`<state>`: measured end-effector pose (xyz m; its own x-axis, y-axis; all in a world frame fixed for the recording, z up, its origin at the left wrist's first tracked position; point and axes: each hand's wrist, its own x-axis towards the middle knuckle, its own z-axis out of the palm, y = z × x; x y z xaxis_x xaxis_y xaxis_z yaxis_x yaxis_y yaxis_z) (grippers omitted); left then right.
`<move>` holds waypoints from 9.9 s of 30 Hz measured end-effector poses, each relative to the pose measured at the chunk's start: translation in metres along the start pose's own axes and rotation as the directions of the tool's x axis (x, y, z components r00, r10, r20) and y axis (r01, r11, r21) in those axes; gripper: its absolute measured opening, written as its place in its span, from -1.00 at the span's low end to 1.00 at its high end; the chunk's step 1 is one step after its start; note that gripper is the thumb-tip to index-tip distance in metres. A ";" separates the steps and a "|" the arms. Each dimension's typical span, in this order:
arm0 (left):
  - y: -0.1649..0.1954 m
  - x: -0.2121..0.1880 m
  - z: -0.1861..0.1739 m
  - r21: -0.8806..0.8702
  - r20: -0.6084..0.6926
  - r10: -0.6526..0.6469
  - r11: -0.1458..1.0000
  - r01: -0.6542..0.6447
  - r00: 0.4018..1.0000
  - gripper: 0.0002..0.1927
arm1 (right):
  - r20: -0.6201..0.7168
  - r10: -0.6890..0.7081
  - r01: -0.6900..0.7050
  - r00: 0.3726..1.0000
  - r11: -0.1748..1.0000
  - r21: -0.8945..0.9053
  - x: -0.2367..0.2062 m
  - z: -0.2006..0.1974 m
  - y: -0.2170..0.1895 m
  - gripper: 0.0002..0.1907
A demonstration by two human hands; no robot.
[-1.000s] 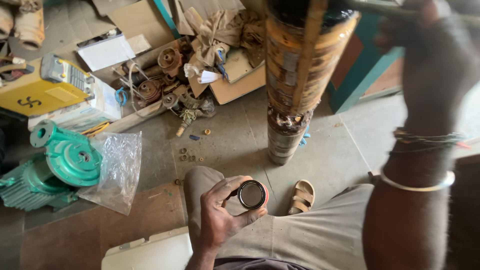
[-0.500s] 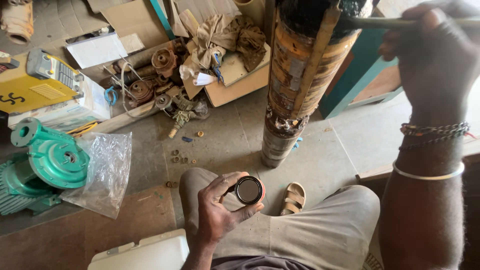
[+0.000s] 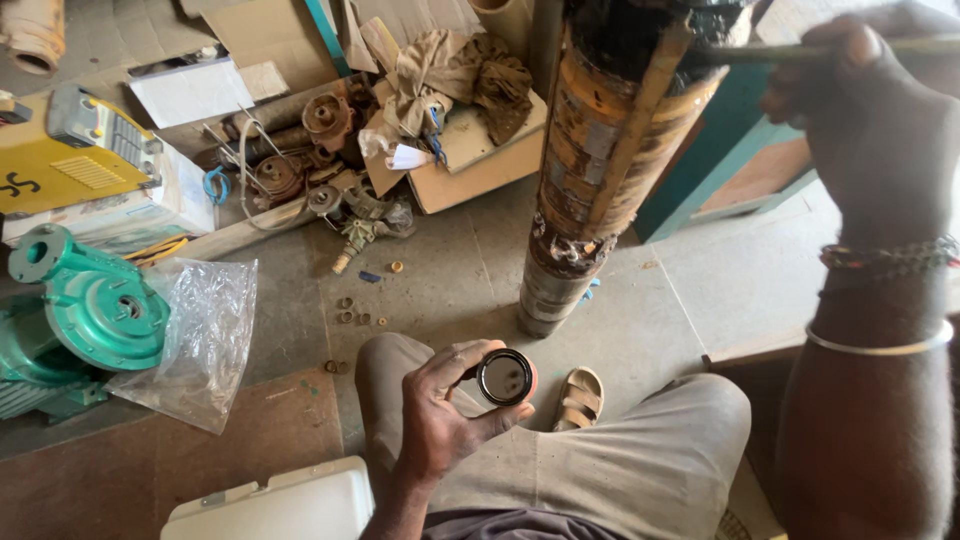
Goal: The person applies a dark viscous coating to a vertical cylindrical object using a brush. They repeatedly dip the brush into a small container and spread the coating over the surface, occasionally rotating the object to reach different areas.
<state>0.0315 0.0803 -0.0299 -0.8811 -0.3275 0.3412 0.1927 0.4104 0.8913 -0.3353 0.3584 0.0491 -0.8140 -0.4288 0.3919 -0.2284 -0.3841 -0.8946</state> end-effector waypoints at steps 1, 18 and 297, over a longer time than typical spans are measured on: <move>0.000 0.000 0.000 0.011 -0.004 0.015 1.000 -0.015 1.000 -0.34 | 0.027 -0.035 0.036 0.999 0.999 -0.024 0.002 0.000 -0.001 -0.68; -0.011 -0.004 -0.007 -0.022 -0.017 0.009 1.000 -0.009 1.000 -0.36 | -0.094 -0.573 0.527 0.814 0.797 -0.295 -0.051 0.053 0.033 -0.77; -0.065 0.007 0.063 -0.171 0.025 0.097 0.981 -0.091 0.995 -0.39 | -0.226 -0.326 0.202 0.918 0.875 -0.441 -0.243 0.155 0.106 -0.53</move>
<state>-0.0142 0.1053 -0.1045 -0.8686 -0.2651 0.4187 0.3435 0.2871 0.8942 -0.0788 0.2953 -0.1080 -0.7935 -0.0835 0.6029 -0.5996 -0.0622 -0.7978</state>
